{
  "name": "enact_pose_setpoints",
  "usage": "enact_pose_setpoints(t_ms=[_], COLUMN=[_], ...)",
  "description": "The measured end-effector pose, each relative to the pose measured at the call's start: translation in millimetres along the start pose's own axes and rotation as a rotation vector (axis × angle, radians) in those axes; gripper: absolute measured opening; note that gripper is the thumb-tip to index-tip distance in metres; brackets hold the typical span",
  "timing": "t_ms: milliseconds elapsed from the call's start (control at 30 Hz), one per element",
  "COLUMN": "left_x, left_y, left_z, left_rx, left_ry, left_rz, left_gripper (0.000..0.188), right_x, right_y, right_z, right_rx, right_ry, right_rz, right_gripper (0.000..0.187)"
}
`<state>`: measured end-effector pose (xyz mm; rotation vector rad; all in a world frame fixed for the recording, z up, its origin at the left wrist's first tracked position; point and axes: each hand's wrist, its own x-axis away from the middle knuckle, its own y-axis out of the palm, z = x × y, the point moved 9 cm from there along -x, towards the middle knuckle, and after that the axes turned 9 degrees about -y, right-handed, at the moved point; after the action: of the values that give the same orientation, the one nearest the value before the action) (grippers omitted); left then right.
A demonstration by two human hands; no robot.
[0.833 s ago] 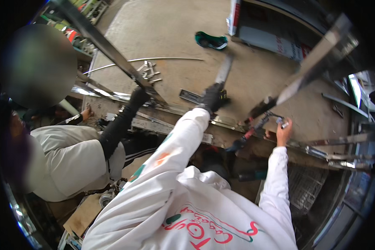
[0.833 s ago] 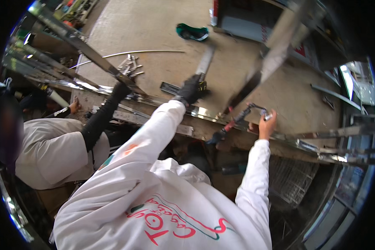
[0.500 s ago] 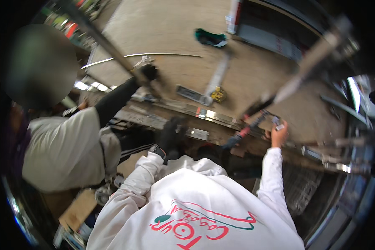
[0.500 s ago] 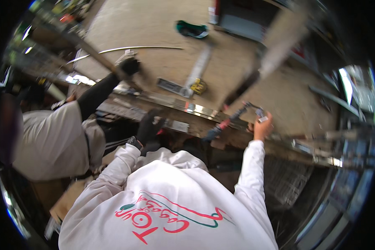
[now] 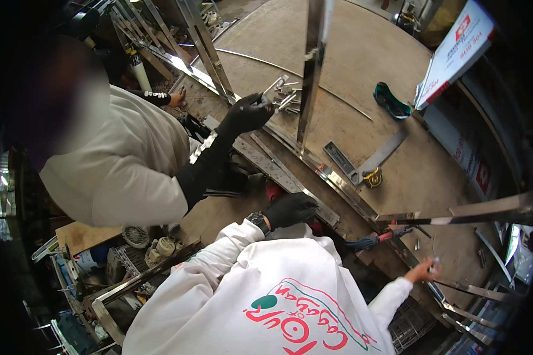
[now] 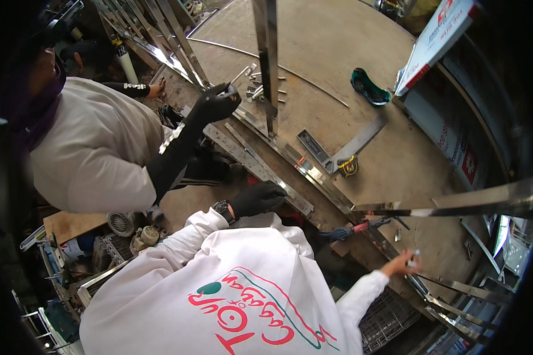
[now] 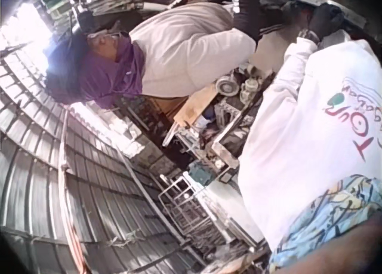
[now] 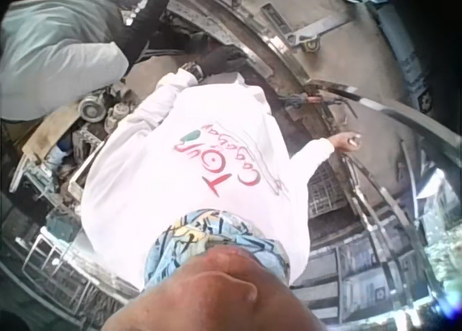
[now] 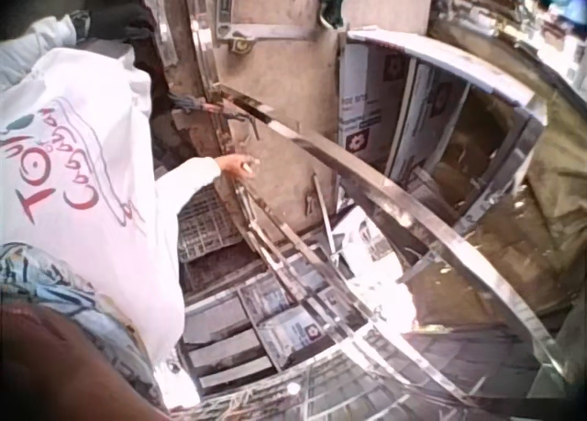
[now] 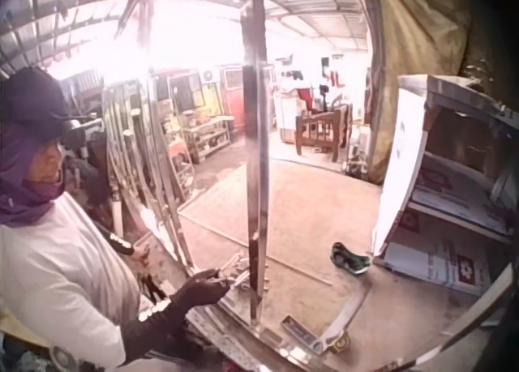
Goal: The person measures and marks metal bars, then uses an angle grinder to cut and smooth them. They weld small metal pieces onto the bars and continue grinding the edges. The work is performed on a cluttered workbench in a metal fabrication workshop.
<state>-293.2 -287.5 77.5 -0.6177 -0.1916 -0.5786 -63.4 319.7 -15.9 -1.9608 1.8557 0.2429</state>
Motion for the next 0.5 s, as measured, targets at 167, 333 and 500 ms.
enact_pose_setpoints(t_ms=[167, 333, 500], left_x=[-25, -38, -49], left_y=[-21, -30, -30], left_z=[56, 121, 115], left_rx=[0.542, 0.613, 0.732], left_ry=[-0.050, 0.181, 0.168], left_rz=[-0.223, -0.402, -0.556], left_gripper=[0.043, 0.048, 0.042], right_x=[50, 199, 264], right_y=[-10, 94, 150], right_z=[-254, -388, -435], right_rx=[0.043, -0.326, -0.206], right_ry=[-0.257, -0.205, -0.313], right_rz=[-0.211, -0.802, -0.999], right_gripper=[0.043, 0.039, 0.035])
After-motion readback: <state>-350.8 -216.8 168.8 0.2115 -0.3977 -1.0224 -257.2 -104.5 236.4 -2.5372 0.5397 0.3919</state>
